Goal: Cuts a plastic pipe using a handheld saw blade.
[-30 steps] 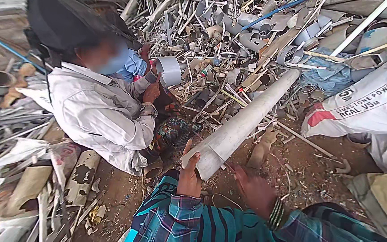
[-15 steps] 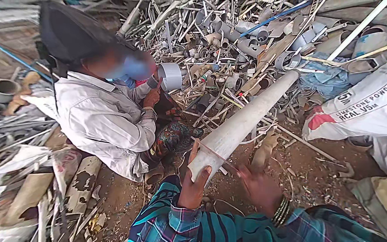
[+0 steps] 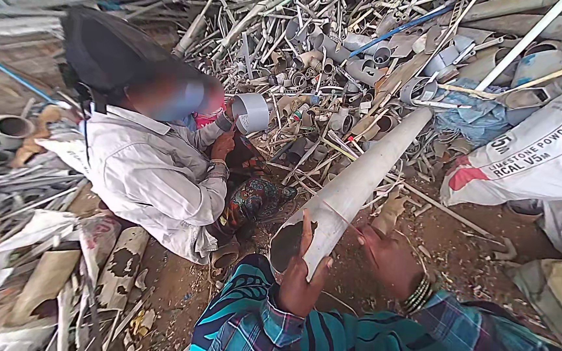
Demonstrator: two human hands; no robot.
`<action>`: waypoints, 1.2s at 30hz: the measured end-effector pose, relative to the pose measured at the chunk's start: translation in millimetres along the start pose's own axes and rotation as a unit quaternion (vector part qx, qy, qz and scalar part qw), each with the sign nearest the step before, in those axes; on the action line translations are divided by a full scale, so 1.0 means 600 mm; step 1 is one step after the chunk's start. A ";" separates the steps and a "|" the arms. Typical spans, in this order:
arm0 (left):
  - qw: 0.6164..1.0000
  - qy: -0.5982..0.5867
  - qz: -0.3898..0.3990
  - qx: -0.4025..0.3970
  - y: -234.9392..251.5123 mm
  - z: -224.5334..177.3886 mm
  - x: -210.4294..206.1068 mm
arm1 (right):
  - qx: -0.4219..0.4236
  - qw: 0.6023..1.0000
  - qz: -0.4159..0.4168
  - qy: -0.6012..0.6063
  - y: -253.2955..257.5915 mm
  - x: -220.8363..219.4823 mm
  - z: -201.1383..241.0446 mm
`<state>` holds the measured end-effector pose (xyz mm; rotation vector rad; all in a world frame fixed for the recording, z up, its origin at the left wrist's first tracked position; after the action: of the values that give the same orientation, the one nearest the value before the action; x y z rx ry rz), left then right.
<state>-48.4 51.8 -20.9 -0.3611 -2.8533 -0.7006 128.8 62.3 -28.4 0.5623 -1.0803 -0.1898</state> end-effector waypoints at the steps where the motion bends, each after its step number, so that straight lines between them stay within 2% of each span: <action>1: 1.000 -0.001 0.009 -0.001 0.001 -0.001 0.001 | -0.028 0.999 0.028 -0.001 0.006 0.000 -0.009; 2: 1.000 -0.005 0.016 0.002 0.001 -0.002 0.001 | -0.100 0.990 0.101 0.009 0.018 0.003 -0.028; 4: 1.000 -0.010 0.027 0.000 0.001 -0.003 0.001 | -0.246 0.941 0.230 0.000 0.053 0.010 -0.090; 6: 0.999 -0.006 0.026 -0.020 0.000 -0.004 0.001 | -0.291 0.917 0.273 -0.025 0.070 0.018 -0.127; 8: 0.999 -0.004 0.027 -0.042 0.001 -0.002 0.003 | -0.252 0.925 0.285 -0.021 0.060 0.025 -0.094; 11: 0.998 -0.010 0.036 -0.048 0.001 0.002 0.004 | -0.091 0.977 0.193 0.005 0.018 0.035 -0.003; 12: 0.998 -0.005 0.041 -0.048 0.002 0.002 0.006 | -0.071 0.982 0.175 -0.002 0.014 0.035 0.003; 13: 0.998 0.001 0.049 -0.047 0.001 0.003 0.006 | -0.088 0.977 0.192 -0.016 0.019 0.036 -0.008; 15: 0.997 0.012 0.058 -0.046 -0.001 0.002 0.003 | -0.203 0.933 0.294 -0.047 0.049 0.037 -0.067; 17: 0.996 0.024 0.065 -0.047 -0.002 0.001 0.001 | -0.266 0.904 0.327 -0.069 0.076 0.037 -0.116; 19: 0.996 0.033 0.066 -0.049 -0.005 0.001 -0.002 | -0.269 0.898 0.343 -0.065 0.074 0.041 -0.100; 20: 0.996 0.038 0.065 -0.048 -0.005 0.001 -0.002 | -0.237 0.909 0.340 -0.051 0.063 0.042 -0.069; 21: 0.996 0.039 0.067 -0.046 -0.006 0.001 -0.002 | -0.188 0.929 0.317 -0.039 0.045 0.043 -0.033; 23: 0.996 0.036 0.069 -0.048 -0.008 0.002 -0.004 | -0.065 0.980 0.186 -0.034 0.006 0.045 0.023; 24: 0.996 0.035 0.071 -0.049 -0.007 0.003 -0.004 | -0.035 0.989 0.135 -0.046 0.000 0.046 0.030; 25: 0.996 0.033 0.073 -0.047 -0.009 0.004 -0.004 | -0.046 0.988 0.133 -0.061 0.004 0.046 0.021; 26: 0.996 0.033 0.075 -0.045 -0.011 0.004 -0.005 | -0.108 0.973 0.193 -0.071 0.018 0.046 -0.004; 28: 0.995 0.043 0.080 -0.050 -0.010 0.002 -0.008 | -0.244 0.914 0.309 -0.096 0.059 0.047 -0.080; 30: 0.992 0.073 0.080 -0.060 -0.013 -0.001 -0.012 | -0.296 0.884 0.344 -0.114 0.077 0.052 -0.120; 31: 0.991 0.089 0.082 -0.064 -0.013 -0.002 -0.013 | -0.283 0.889 0.343 -0.108 0.073 0.053 -0.110; 33: 0.987 0.110 0.087 -0.077 -0.014 -0.004 -0.017 | -0.188 0.933 0.297 -0.072 0.044 0.055 -0.046; 35: 0.984 0.120 0.093 -0.092 -0.016 -0.003 -0.020 | -0.043 0.985 0.157 -0.055 0.004 0.059 0.018; 36: 0.983 0.125 0.094 -0.098 -0.015 -0.004 -0.020 | -0.009 0.991 0.116 -0.059 -0.005 0.062 0.031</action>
<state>-39.1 40.6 -25.6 -0.5245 -2.4839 -0.9184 130.7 38.3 5.5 0.4090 -1.2483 -0.0283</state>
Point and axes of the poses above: each hand's wrist, its own y-axis towards the middle knuckle, its own x-axis out of the back of the hand, z = x × y, the point moved 5 cm from there along y, towards the middle knuckle
